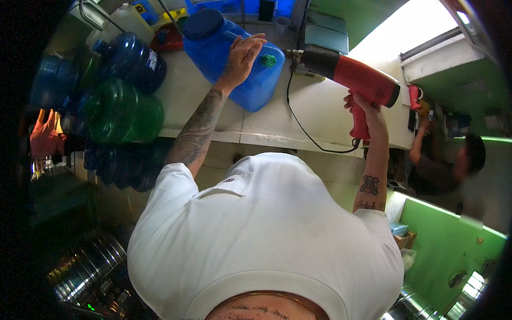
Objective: The person applies green adhesive labels to large blue and green water jugs. They use a red heat gun to warm the label area before pressing the label onto the jug. The person handles multiple jugs, placing them on a counter, applying labels, and moving them aside.
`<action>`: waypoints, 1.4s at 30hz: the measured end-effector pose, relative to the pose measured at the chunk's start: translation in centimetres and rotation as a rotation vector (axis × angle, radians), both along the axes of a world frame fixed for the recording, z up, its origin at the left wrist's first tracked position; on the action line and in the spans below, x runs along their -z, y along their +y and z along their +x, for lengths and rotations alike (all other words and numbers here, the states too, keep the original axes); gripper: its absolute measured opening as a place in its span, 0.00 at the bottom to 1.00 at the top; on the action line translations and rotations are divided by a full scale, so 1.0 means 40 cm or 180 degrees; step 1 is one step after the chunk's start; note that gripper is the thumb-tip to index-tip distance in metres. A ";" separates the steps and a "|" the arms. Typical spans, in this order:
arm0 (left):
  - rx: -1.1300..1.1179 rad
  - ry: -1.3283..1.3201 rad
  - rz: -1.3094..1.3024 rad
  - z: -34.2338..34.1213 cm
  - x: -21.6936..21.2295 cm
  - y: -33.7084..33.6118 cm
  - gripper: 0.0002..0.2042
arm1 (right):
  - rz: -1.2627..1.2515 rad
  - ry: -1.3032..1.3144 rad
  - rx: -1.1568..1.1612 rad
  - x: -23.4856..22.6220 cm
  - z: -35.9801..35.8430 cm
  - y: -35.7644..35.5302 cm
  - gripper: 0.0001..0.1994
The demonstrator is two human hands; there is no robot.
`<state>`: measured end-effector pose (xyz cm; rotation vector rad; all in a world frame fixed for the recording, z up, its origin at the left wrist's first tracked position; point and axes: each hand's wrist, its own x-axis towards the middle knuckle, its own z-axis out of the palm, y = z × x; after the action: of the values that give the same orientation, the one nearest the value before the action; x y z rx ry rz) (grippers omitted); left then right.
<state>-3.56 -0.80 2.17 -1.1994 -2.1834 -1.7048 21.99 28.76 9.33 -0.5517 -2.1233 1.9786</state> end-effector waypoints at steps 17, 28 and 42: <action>-0.0907 0.0362 -0.0720 0.047 -0.097 -0.018 0.21 | 0.4339 0.0418 -0.1489 0.280 -0.677 0.471 0.38; -0.0784 -0.1297 -0.0097 -0.498 -0.086 -0.317 0.29 | 0.2920 0.0677 -0.1607 -0.008 -0.570 -0.056 0.23; 0.0114 -0.2847 0.1819 -0.385 0.008 -0.393 0.30 | 0.3672 0.0739 -0.2609 0.054 -0.728 -0.399 0.25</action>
<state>-18.96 -16.52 1.84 -0.3396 -1.7086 -2.9847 -7.14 12.81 7.15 0.7851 -3.0006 0.5649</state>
